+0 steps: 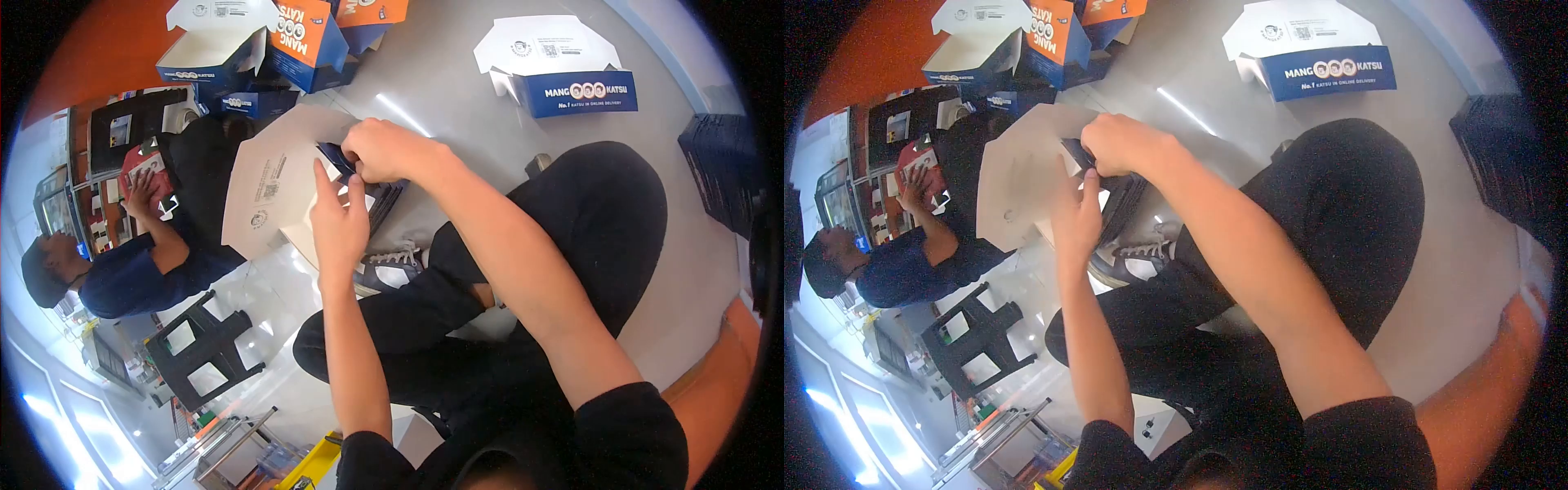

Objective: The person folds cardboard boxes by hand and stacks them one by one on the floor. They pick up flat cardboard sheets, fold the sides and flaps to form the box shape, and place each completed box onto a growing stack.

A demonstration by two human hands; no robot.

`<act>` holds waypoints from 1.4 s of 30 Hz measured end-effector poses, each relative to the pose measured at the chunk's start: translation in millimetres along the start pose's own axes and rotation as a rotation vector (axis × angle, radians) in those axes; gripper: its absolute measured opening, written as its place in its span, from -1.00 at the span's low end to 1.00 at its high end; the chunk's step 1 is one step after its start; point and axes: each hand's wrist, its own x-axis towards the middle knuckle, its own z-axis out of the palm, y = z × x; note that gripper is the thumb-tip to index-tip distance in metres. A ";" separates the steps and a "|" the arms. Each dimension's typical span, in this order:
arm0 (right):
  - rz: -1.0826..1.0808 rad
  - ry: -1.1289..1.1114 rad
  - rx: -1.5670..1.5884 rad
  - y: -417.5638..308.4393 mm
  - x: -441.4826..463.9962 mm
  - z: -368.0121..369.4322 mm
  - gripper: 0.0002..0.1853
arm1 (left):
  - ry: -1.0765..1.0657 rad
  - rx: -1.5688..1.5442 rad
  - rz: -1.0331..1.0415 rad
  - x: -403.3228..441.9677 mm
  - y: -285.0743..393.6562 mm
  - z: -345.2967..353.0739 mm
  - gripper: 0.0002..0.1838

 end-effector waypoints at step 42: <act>0.057 0.196 -0.078 -6.2 -16.3 30.0 -0.59 | 0.639 0.079 -0.328 -21.6 -116.1 3.3 -0.62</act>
